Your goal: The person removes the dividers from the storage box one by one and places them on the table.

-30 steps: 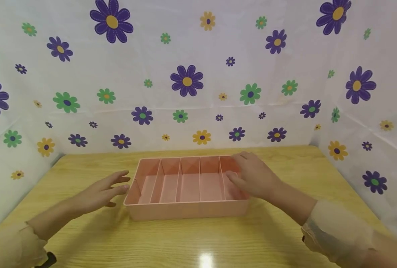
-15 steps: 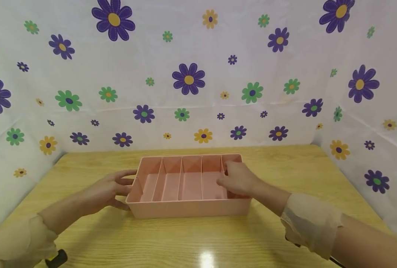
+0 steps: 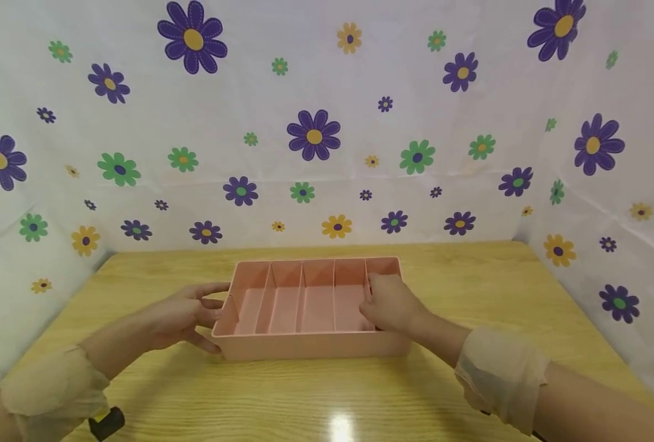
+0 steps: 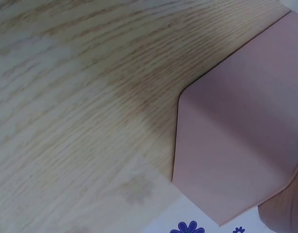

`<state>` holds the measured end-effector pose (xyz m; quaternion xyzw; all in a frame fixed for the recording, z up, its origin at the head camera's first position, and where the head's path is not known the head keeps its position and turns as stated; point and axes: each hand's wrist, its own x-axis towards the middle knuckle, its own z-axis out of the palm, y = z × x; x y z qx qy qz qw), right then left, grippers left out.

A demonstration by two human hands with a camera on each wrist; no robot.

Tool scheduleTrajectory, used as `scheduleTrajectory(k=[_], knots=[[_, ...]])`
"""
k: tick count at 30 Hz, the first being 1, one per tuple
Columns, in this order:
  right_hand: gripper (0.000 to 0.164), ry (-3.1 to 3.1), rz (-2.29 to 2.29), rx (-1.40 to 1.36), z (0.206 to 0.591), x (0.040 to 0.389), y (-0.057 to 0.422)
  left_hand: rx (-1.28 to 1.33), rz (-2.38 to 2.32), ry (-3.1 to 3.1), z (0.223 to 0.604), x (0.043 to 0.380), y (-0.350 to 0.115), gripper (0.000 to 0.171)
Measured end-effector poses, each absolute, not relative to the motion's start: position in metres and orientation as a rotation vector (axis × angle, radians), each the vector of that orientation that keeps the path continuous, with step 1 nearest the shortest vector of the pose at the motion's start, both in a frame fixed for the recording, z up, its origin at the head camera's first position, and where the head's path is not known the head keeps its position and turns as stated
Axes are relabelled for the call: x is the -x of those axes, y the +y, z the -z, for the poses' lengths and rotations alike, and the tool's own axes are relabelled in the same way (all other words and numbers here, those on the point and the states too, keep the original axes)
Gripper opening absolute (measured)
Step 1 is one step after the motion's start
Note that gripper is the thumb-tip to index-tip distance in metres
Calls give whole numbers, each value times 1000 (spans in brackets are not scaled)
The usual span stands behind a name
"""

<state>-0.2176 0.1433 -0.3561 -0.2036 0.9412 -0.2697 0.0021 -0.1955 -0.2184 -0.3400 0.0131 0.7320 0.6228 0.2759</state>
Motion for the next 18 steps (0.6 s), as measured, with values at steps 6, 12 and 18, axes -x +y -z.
scheduleTrajectory(k=[6,12,18], knots=[[26,2985,822,637,361,217,143,3,-1685,1938,342,197,-218,75],[18,3036,798,677,362,219,141,32,-1692,1960,342,196,-217,75],[18,3013,820,618,361,216,141,32,-1685,1959,339,196,-217,74]])
